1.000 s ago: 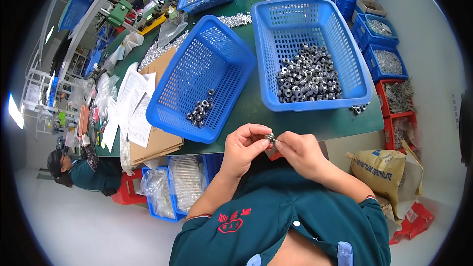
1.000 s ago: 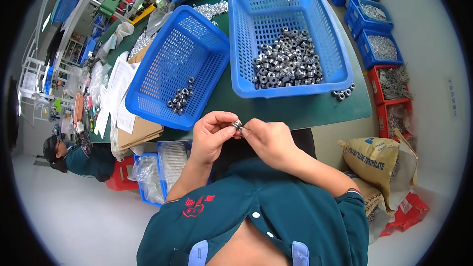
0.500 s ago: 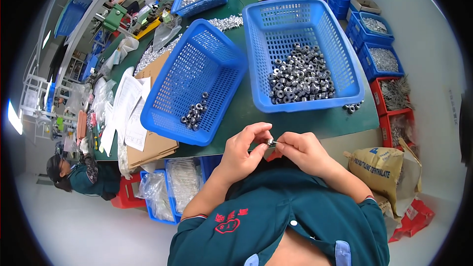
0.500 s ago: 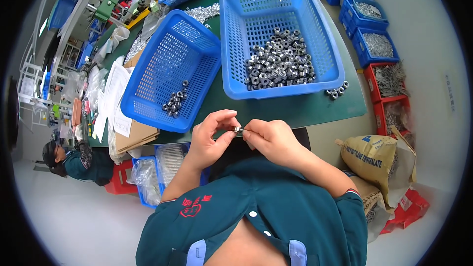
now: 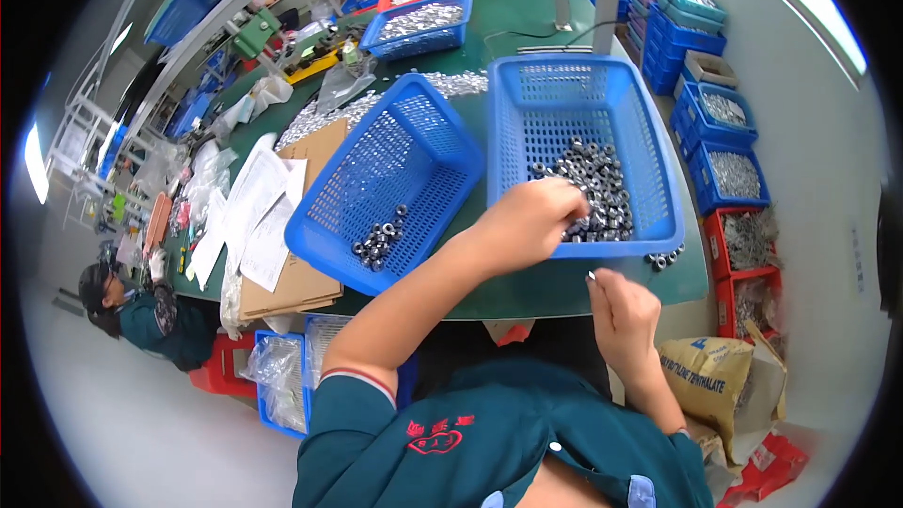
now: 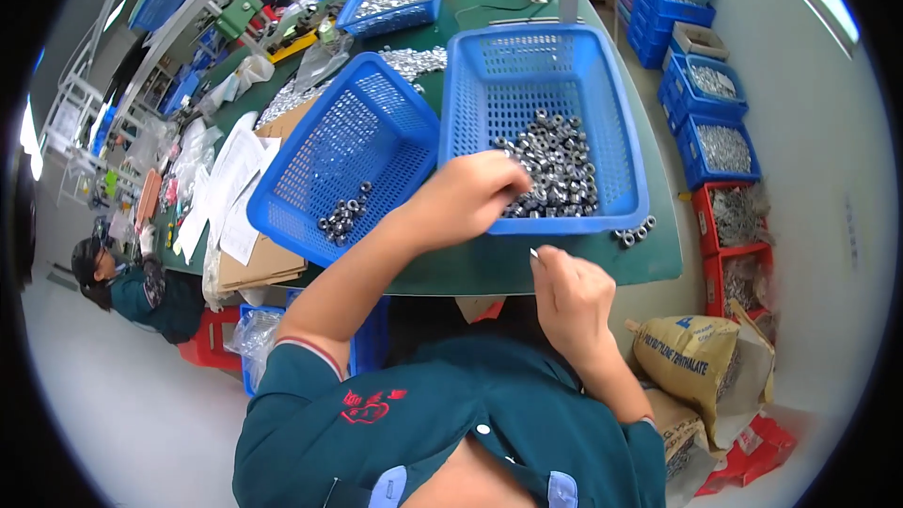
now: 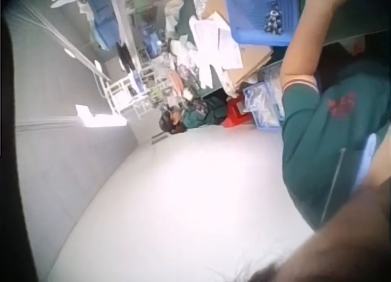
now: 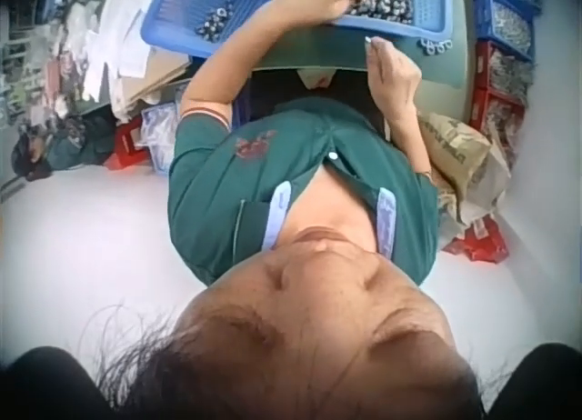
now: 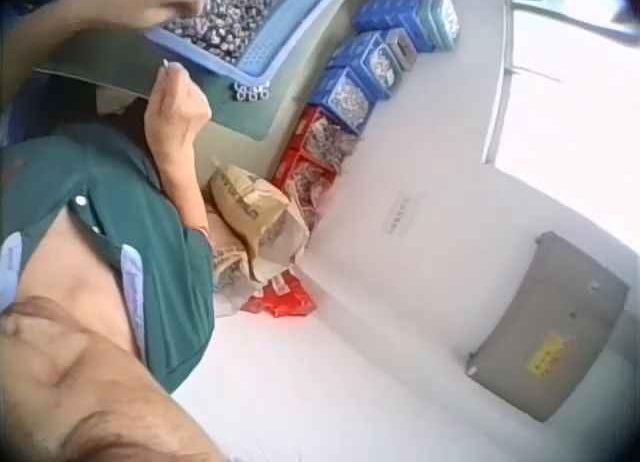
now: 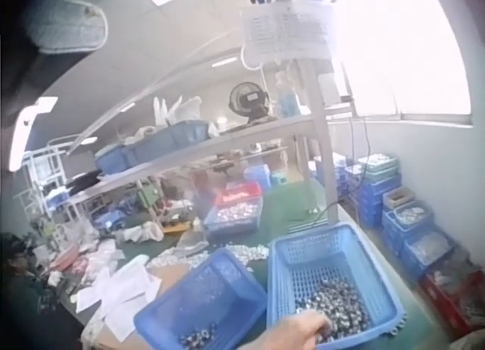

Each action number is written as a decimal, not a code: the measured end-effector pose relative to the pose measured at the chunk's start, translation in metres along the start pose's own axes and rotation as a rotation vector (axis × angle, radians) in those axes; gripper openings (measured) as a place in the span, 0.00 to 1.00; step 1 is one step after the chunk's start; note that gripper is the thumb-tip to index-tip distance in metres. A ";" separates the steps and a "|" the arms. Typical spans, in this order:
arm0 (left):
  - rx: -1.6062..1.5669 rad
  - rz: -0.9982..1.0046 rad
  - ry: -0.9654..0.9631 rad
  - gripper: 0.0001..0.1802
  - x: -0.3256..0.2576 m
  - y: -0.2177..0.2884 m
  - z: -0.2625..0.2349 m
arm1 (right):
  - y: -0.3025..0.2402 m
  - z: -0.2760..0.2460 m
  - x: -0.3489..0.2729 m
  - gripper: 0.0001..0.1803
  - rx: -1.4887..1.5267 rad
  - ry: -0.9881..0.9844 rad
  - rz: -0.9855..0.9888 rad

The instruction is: Assembling small metal components by hand at an industrial workbench.

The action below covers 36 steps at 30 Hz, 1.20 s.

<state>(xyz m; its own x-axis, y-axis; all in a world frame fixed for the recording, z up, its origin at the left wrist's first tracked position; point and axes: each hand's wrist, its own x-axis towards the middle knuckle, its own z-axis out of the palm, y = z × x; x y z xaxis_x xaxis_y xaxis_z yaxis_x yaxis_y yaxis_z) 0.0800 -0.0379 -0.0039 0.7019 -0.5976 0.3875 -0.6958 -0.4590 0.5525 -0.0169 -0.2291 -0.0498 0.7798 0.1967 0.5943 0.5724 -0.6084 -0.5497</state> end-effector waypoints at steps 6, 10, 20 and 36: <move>0.247 -0.053 -0.437 0.10 0.074 -0.026 0.079 | -0.004 0.006 -0.035 0.02 0.105 -0.155 0.142; 0.237 -0.089 -0.272 0.11 0.064 -0.022 0.077 | -0.001 0.010 -0.038 0.02 0.144 -0.188 0.175; 0.812 -0.886 0.250 0.06 -0.102 -0.123 -0.042 | 0.008 0.021 -0.034 0.03 0.277 -0.241 0.218; 0.420 -0.902 0.206 0.09 -0.129 -0.145 -0.028 | 0.005 0.030 -0.034 0.04 0.285 -0.254 0.186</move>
<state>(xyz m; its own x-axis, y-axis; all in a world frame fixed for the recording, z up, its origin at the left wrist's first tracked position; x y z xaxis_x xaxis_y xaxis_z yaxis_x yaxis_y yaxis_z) 0.0948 0.1245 -0.1137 0.9767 0.1919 0.0957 0.1365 -0.9003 0.4133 -0.0334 -0.2160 -0.0903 0.8935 0.3088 0.3260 0.4358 -0.4213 -0.7953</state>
